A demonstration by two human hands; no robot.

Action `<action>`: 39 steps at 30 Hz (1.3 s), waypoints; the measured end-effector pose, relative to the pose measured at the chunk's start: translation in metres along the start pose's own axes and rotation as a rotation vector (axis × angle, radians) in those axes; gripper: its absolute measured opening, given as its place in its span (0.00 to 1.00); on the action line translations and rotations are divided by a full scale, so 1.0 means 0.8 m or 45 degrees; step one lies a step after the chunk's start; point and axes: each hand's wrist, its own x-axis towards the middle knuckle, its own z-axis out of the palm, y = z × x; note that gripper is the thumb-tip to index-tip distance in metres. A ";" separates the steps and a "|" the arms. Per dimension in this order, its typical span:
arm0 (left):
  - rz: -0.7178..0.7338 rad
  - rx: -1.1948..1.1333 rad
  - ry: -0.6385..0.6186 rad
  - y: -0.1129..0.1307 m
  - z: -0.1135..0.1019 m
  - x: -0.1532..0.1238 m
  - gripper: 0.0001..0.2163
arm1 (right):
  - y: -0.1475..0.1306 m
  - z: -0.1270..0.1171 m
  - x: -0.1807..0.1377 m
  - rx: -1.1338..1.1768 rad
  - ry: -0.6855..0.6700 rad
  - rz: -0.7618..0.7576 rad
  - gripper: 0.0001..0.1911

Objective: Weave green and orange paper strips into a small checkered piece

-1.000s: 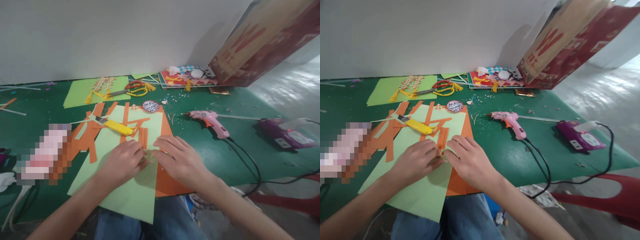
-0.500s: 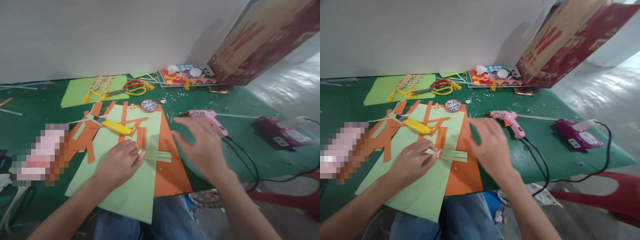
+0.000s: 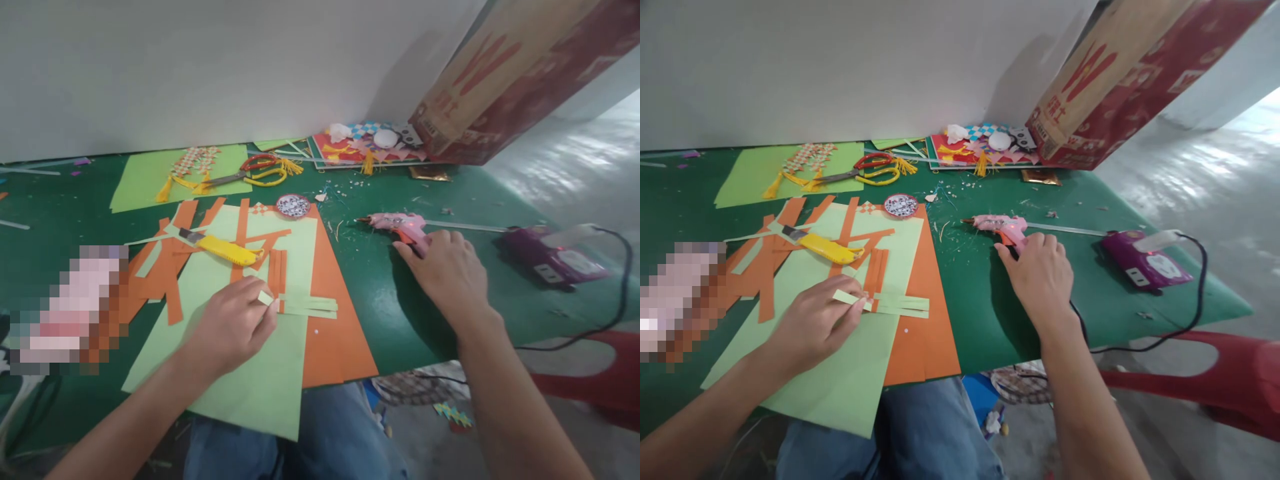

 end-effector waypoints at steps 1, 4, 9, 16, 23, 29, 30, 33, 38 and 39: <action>0.001 -0.001 0.009 0.000 0.000 0.000 0.19 | -0.001 -0.001 0.001 0.021 -0.012 0.015 0.19; -0.015 -0.016 -0.001 -0.001 0.000 -0.001 0.19 | -0.005 -0.007 -0.001 0.091 -0.032 0.074 0.19; -0.029 -0.006 -0.019 -0.003 -0.001 -0.002 0.18 | -0.017 -0.012 -0.025 0.224 0.001 -0.057 0.16; -0.006 0.041 0.022 -0.003 0.001 -0.003 0.19 | -0.031 -0.005 -0.065 0.271 0.279 -0.672 0.11; 0.016 0.033 0.053 -0.003 0.003 -0.002 0.20 | -0.044 -0.008 -0.075 0.211 0.422 -0.912 0.09; 0.011 0.018 0.071 -0.002 0.005 -0.003 0.20 | -0.049 -0.009 -0.079 0.196 0.416 -0.949 0.06; 0.012 0.023 0.069 -0.002 0.005 -0.003 0.20 | -0.049 -0.009 -0.079 0.199 0.416 -0.947 0.05; 0.010 0.038 0.066 -0.002 0.005 -0.003 0.20 | -0.049 -0.009 -0.080 0.212 0.408 -0.936 0.04; 0.003 0.038 0.058 -0.003 0.006 -0.004 0.20 | -0.050 -0.009 -0.080 0.193 0.431 -0.929 0.04; 0.006 0.038 0.063 -0.003 0.006 -0.004 0.20 | -0.050 -0.009 -0.081 0.187 0.443 -0.933 0.04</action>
